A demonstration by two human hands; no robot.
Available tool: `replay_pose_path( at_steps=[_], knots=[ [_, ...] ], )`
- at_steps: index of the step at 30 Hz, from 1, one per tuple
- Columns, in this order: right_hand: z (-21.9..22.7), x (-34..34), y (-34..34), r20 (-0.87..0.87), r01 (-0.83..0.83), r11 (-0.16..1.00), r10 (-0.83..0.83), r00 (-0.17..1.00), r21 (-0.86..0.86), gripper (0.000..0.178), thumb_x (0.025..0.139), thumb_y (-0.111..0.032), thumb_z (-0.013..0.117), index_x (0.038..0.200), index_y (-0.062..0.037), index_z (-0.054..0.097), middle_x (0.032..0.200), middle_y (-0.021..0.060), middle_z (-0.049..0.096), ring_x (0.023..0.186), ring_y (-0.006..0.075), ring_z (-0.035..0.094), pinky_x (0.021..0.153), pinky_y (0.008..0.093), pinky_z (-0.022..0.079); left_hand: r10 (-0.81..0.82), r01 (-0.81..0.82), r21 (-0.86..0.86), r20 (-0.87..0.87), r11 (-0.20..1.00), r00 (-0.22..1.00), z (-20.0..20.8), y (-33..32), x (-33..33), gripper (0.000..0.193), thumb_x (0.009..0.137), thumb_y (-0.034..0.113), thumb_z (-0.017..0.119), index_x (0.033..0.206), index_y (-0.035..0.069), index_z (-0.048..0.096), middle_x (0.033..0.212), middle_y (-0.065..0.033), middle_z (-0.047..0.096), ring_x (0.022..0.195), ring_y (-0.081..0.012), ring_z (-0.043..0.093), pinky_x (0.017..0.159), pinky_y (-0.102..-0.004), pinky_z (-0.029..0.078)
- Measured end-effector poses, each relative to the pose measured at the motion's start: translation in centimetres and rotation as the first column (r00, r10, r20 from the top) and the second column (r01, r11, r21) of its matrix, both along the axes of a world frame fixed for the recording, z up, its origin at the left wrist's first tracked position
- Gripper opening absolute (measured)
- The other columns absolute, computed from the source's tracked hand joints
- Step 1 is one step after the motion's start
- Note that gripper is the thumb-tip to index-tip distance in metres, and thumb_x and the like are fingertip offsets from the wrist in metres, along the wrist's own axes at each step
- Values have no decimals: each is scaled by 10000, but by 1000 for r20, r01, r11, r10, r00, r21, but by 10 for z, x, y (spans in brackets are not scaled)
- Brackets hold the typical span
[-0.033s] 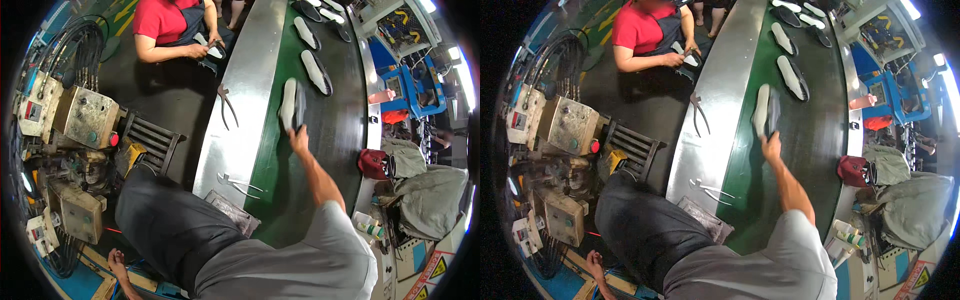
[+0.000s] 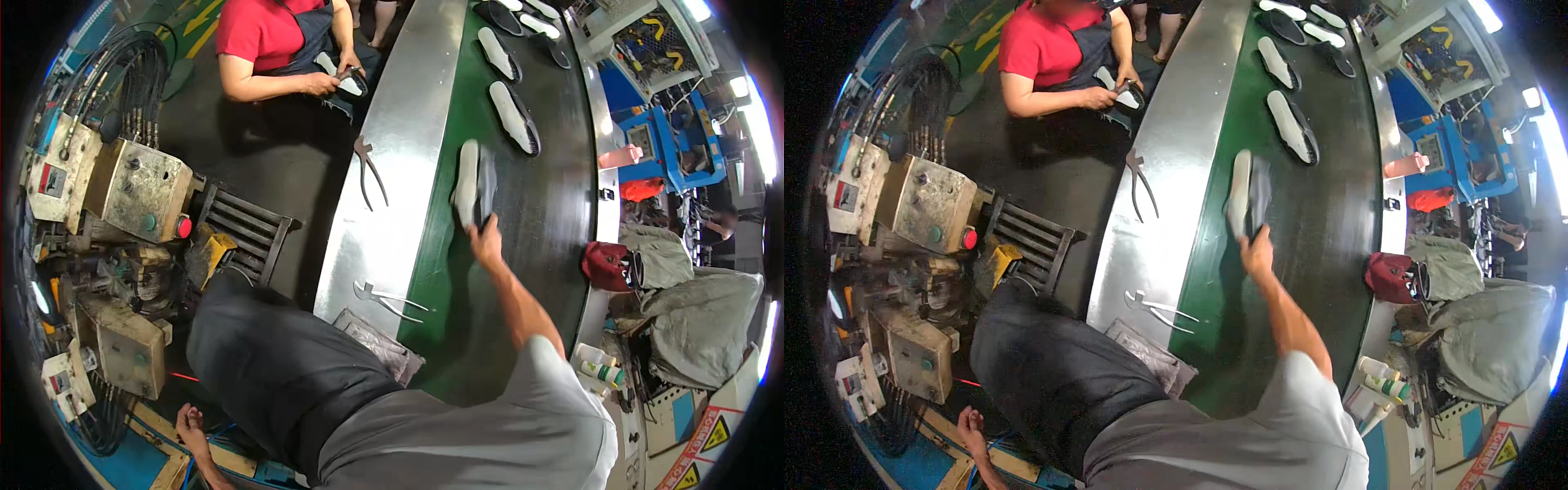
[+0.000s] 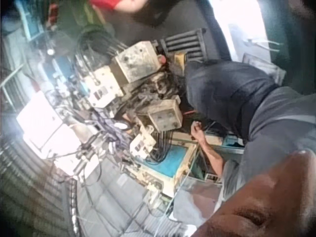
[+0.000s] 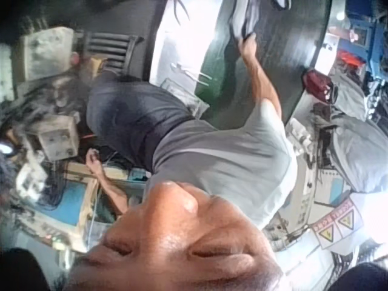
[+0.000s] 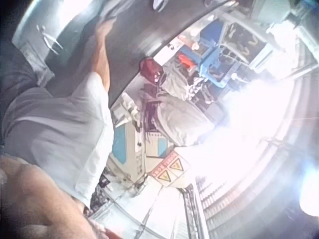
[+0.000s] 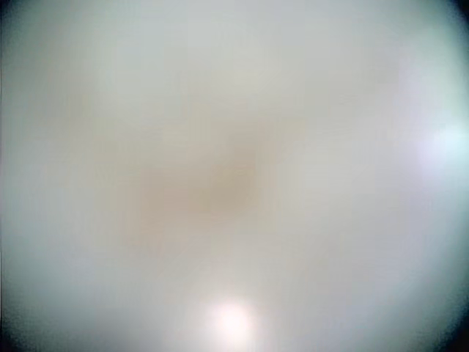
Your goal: Assembling shoe soles and uppers using factory machinery and manual tools.
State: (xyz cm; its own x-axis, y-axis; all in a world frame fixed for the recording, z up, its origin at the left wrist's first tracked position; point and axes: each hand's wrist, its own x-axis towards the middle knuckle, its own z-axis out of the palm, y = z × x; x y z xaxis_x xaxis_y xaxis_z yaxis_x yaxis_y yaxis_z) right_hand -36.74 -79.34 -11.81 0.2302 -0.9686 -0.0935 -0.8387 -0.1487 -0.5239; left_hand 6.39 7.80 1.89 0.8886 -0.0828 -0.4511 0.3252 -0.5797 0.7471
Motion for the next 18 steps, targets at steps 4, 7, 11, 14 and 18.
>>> replay_pose_path(
  at_steps=[4, 7, 11, 14, 18],
  knots=[
    [38, -2, 91, -129, 92, 992, -81, 988, 80, 1268, 832, -511, 887, 1718, 37, 164, 1341, 420, 634, 1241, 552, 657, 1086, 544, 536, -273, 267, 77, 78, 961, 959, 31, -100, -8, 344, 1175, 210, 576, 1358, -69, 659, 1242, -125, 713, 1115, -187, 692, 1013, -358, 595],
    [50, 10, 118, -86, 304, 931, -292, 952, 201, 1219, 856, -550, 851, 1704, 62, 225, 1469, 420, 577, 1320, 530, 636, 1106, 536, 529, -400, 415, -16, 236, 910, 886, 17, -181, -9, 276, 1155, 95, 565, 1346, -73, 672, 1231, -164, 707, 1125, -244, 727, 1026, -368, 595],
    [68, 0, 130, 195, 242, 935, -296, 935, 259, 1144, 881, -484, 871, 1681, 90, 289, 1526, 342, 578, 1320, 411, 665, 1109, 472, 537, -536, 598, -204, 287, 775, 794, 24, -317, -39, 260, 1092, -12, 606, 1331, -49, 700, 1215, -175, 743, 1131, -267, 756, 1001, -366, 594],
    [117, 54, 174, 528, 8, 869, -308, 791, 494, 957, 967, -335, 839, 1676, 59, 330, 1470, 237, 628, 1268, 297, 660, 1076, 414, 542, -558, 621, -436, 280, 651, 781, 24, -381, -68, 392, 1079, 21, 625, 1468, -20, 644, 1304, -196, 751, 1174, -256, 749, 1034, -363, 579],
    [175, 141, 248, 759, -392, 768, -180, 626, 506, 857, 1009, -303, 802, 1665, 28, 361, 1412, 190, 658, 1229, 270, 663, 1070, 408, 536, -540, 440, -745, 128, 501, 832, 49, -439, -91, 778, 1039, 148, 757, 1698, 40, 359, 1608, -281, 510, 1480, -329, 534, 1131, -435, 532]
  ],
)
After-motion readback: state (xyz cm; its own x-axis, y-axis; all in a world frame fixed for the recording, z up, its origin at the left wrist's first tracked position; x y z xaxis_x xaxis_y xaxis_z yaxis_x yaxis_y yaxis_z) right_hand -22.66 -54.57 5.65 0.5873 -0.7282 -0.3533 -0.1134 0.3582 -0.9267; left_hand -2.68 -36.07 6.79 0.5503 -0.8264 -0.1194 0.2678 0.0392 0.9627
